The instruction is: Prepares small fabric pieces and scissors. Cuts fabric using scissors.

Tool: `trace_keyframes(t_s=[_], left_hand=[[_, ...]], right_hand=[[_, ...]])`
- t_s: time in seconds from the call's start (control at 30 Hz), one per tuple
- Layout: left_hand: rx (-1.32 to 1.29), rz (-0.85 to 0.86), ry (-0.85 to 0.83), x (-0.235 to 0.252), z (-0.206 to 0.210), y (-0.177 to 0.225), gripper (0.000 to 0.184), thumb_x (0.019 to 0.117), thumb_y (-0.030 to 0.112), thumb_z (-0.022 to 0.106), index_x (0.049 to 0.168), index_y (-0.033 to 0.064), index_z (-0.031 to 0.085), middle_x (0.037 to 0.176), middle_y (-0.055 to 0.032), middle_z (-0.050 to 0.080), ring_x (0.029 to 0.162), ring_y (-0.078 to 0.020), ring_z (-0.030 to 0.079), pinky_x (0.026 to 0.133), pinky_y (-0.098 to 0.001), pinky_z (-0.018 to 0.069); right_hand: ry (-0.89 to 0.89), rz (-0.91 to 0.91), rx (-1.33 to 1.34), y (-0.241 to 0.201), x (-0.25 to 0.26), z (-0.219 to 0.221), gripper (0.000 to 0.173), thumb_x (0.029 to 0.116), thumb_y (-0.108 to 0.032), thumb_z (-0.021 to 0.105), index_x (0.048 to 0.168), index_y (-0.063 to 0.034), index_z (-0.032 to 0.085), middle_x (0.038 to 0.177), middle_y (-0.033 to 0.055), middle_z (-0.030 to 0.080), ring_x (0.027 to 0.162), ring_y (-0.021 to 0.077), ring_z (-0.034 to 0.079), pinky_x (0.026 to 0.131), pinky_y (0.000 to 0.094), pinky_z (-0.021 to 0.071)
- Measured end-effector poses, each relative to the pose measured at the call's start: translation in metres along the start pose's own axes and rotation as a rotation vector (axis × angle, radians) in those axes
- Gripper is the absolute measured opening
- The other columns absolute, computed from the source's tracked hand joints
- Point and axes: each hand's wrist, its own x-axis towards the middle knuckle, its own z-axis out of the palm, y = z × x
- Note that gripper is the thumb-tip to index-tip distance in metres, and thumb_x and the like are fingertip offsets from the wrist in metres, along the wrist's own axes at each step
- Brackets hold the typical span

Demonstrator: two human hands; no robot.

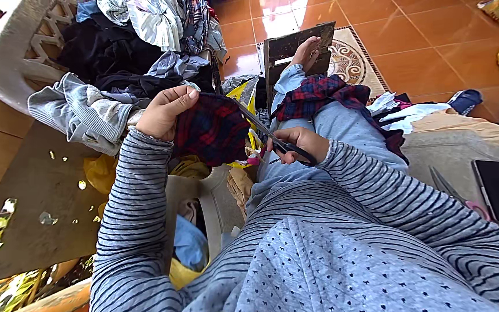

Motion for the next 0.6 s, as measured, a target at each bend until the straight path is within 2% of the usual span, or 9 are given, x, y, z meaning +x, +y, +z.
trace_keyframes(t_s=[0.17,0.27,0.33,0.43,0.5,0.6], left_hand=[[-0.003,0.006,-0.050,0.002,0.009,-0.004,0.025,0.1050,0.012,0.047,0.092,0.0168,0.067,0.077,0.0063,0.071,0.069,-0.0010,0.068,0.066,-0.0198,0.0592],[-0.011,0.005,-0.070,0.003,0.012,-0.004,0.024,0.1049,0.011,0.047,0.092,0.0161,0.067,0.076,0.0060,0.071,0.069,-0.0006,0.068,0.065,-0.0188,0.0587],[-0.002,0.008,-0.083,0.003,0.010,-0.005,0.024,0.1045,0.009,0.047,0.091,0.0157,0.066,0.075,0.0062,0.070,0.068,-0.0004,0.067,0.065,-0.0186,0.0582],[0.042,0.016,-0.079,0.003,0.005,-0.005,0.027,0.1042,0.010,0.047,0.086,0.0162,0.066,0.073,0.0071,0.069,0.066,0.0002,0.066,0.064,-0.0182,0.0573],[0.053,0.000,-0.048,0.003,0.005,-0.004,0.030,0.1041,0.011,0.047,0.082,0.0164,0.066,0.071,0.0072,0.068,0.064,0.0006,0.064,0.062,-0.0176,0.0559],[0.078,-0.023,-0.075,0.003,0.009,-0.004,0.029,0.1044,0.011,0.048,0.082,0.0158,0.066,0.070,0.0077,0.068,0.063,0.0014,0.064,0.061,-0.0165,0.0555]], right_hand=[[-0.049,-0.019,-0.035,-0.003,0.004,0.006,0.063,0.0747,-0.066,0.080,0.108,-0.0144,0.068,0.070,-0.0134,0.060,0.062,-0.0044,0.057,0.057,0.0134,0.0494],[-0.025,-0.016,-0.048,-0.004,0.006,0.007,0.065,0.0730,-0.068,0.080,0.106,-0.0143,0.068,0.070,-0.0135,0.060,0.062,-0.0043,0.058,0.057,0.0136,0.0495],[-0.014,-0.005,-0.032,-0.004,0.006,0.007,0.062,0.0732,-0.066,0.082,0.105,-0.0148,0.069,0.071,-0.0137,0.061,0.060,-0.0046,0.057,0.055,0.0137,0.0499],[0.001,0.047,-0.007,-0.003,0.003,0.005,0.055,0.0743,-0.059,0.085,0.102,-0.0139,0.070,0.067,-0.0125,0.060,0.053,-0.0048,0.054,0.048,0.0123,0.0453],[-0.009,0.070,-0.029,-0.002,0.001,0.002,0.057,0.0730,-0.060,0.085,0.102,-0.0134,0.071,0.066,-0.0123,0.060,0.053,-0.0048,0.054,0.048,0.0122,0.0447],[-0.067,0.035,-0.037,-0.002,0.002,0.003,0.065,0.0732,-0.068,0.081,0.107,-0.0131,0.069,0.069,-0.0124,0.060,0.058,-0.0046,0.055,0.053,0.0125,0.0466]])
